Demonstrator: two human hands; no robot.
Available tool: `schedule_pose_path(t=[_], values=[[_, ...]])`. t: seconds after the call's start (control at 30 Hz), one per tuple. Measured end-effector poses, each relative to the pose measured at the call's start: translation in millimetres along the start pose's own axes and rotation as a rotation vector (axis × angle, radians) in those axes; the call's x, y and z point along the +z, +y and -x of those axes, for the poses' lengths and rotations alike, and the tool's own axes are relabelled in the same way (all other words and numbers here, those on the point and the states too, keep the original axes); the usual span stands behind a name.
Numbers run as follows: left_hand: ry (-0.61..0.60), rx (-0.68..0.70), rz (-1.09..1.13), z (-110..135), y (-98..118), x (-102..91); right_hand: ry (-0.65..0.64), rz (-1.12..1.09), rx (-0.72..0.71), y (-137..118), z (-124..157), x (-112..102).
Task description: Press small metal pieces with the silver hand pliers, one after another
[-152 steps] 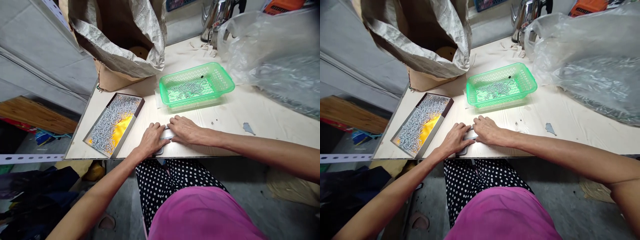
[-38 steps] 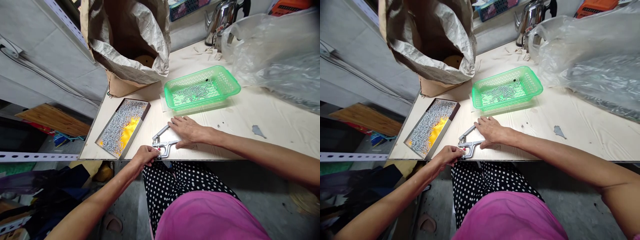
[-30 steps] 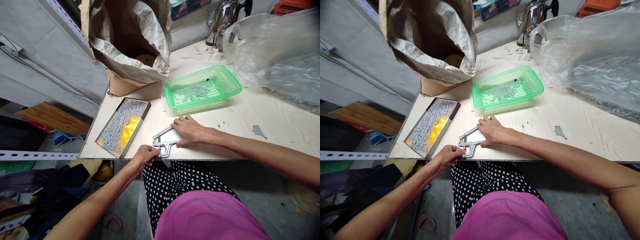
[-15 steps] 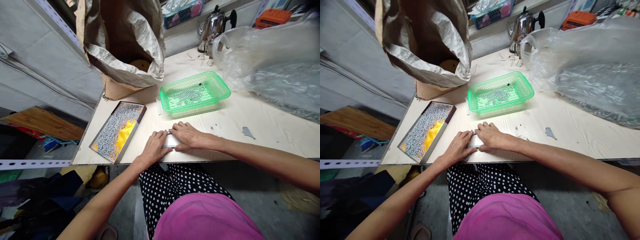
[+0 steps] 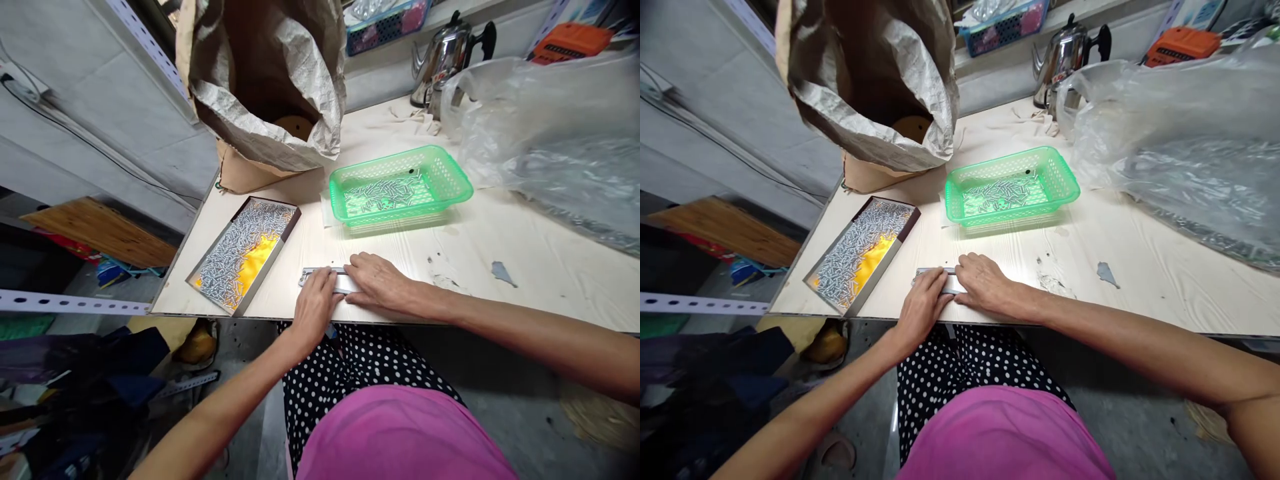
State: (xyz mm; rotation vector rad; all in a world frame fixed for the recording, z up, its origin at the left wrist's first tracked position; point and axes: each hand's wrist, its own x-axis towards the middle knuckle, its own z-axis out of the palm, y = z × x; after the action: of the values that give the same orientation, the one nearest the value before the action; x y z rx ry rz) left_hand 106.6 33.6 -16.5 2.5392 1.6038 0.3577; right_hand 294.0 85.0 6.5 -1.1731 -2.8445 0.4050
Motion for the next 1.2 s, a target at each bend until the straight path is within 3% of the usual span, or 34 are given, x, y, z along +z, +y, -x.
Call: schedule_pose_path(t=[0.07, 0.2, 0.33, 0.43, 0.53, 0.6, 0.77, 0.87, 0.93, 1.0, 1.1, 1.2], values=[[0.104, -0.015, -0.026, 24, 4, 5.2, -0.002, 0.013, -0.011, 2, 0, 1], [0.193, 0.018, -0.072, 58, 5, 15.1, -0.009, 0.060, 0.017, 9, -11, 9], [0.238, 0.060, -0.094, 62, -1, 23.8, 0.028, 0.145, 0.097, 14, -27, 12], [0.239, 0.058, -0.083, 62, -2, 26.6, 0.102, 0.211, 0.137, 1, -39, 5], [0.233, 0.086, -0.074, 67, -2, 26.9, 0.133, 0.180, -0.157, -28, -54, -3], [0.222, 0.131, -0.060, 73, -2, 27.5, 0.059, 0.145, -0.393, -49, -67, -4], [0.196, 0.238, -0.046, 85, -2, 29.3, -0.110, 0.159, -0.585, -76, -99, 15], [0.183, 0.219, -0.020, 82, 2, 24.2, -0.055, -0.021, -0.515, -74, -111, 24], [0.175, 0.220, 0.020, 75, 2, 16.0, 0.100, -0.215, -0.402, -67, -112, 19], [0.216, 0.181, 0.047, 64, -7, 3.4, 0.321, -0.348, -0.283, -54, -107, 0], [0.370, -0.066, -0.011, 41, -46, -22.0, 0.602, -0.273, -0.085, -24, -87, -43], [0.369, -0.375, -0.140, 14, -103, -45.5, 0.701, 0.031, 0.198, 5, -62, -79]])
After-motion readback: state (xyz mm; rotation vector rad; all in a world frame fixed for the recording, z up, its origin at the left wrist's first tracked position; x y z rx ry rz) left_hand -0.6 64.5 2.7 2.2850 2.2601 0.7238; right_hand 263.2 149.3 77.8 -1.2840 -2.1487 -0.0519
